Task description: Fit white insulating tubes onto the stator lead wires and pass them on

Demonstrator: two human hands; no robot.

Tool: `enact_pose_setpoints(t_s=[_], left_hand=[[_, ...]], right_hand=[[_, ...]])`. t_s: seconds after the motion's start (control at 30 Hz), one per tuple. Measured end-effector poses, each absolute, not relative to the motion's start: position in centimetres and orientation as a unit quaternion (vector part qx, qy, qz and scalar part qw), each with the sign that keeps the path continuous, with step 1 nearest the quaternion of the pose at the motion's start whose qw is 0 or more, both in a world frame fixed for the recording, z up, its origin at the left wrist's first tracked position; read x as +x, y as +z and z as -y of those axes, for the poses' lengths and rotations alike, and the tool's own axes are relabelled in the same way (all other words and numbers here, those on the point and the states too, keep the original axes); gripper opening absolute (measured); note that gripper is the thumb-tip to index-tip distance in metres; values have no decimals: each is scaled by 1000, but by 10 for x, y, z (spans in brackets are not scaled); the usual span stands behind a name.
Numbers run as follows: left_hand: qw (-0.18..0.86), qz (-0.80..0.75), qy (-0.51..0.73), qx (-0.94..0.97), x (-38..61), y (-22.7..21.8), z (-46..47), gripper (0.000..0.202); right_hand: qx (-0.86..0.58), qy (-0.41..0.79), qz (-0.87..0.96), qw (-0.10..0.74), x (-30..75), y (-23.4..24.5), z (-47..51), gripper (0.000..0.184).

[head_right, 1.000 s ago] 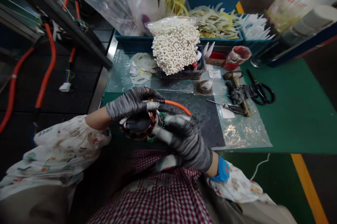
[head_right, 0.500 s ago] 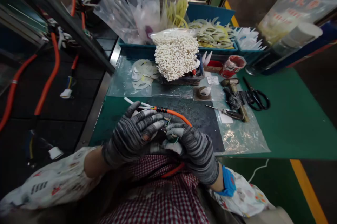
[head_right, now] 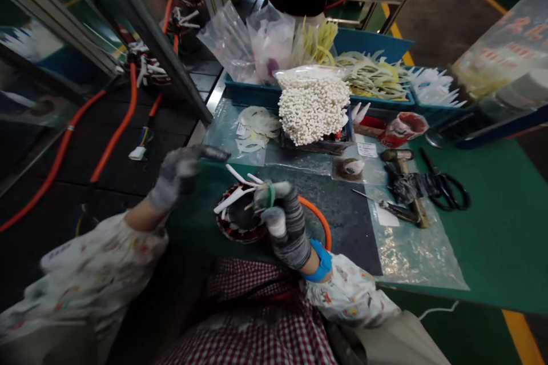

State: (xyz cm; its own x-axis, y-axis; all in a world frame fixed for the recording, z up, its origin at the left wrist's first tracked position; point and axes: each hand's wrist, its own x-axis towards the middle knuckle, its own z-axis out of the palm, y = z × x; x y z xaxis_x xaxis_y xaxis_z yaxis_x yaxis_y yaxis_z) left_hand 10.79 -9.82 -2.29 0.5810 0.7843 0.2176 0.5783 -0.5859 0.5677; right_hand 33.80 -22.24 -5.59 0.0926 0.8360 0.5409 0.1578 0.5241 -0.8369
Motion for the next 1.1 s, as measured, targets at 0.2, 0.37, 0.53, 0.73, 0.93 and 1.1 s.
enact_pose_setpoints(t_s=[0.2,0.37,0.53,0.73,0.93,1.1], left_hand=[[123,-449,9,885,166,-53,15,32],[81,-440,-73,892,186,-53,10,30],[52,-445,-80,891,183,-54,22,40],[57,-458,-72,884,179,-60,22,39],[86,-450,-112,882,188,-49,26,34],[67,-476,-104,871,192,-40,42,38]], right_hand=[[-281,283,743,537,355,-54,224,13],[-310,252,754,521,360,-61,228,15],[-332,298,698,560,359,-64,235,13],[-347,319,667,577,357,-75,239,12],[-331,334,655,592,357,-73,239,15],[-343,314,662,588,356,-73,239,9]])
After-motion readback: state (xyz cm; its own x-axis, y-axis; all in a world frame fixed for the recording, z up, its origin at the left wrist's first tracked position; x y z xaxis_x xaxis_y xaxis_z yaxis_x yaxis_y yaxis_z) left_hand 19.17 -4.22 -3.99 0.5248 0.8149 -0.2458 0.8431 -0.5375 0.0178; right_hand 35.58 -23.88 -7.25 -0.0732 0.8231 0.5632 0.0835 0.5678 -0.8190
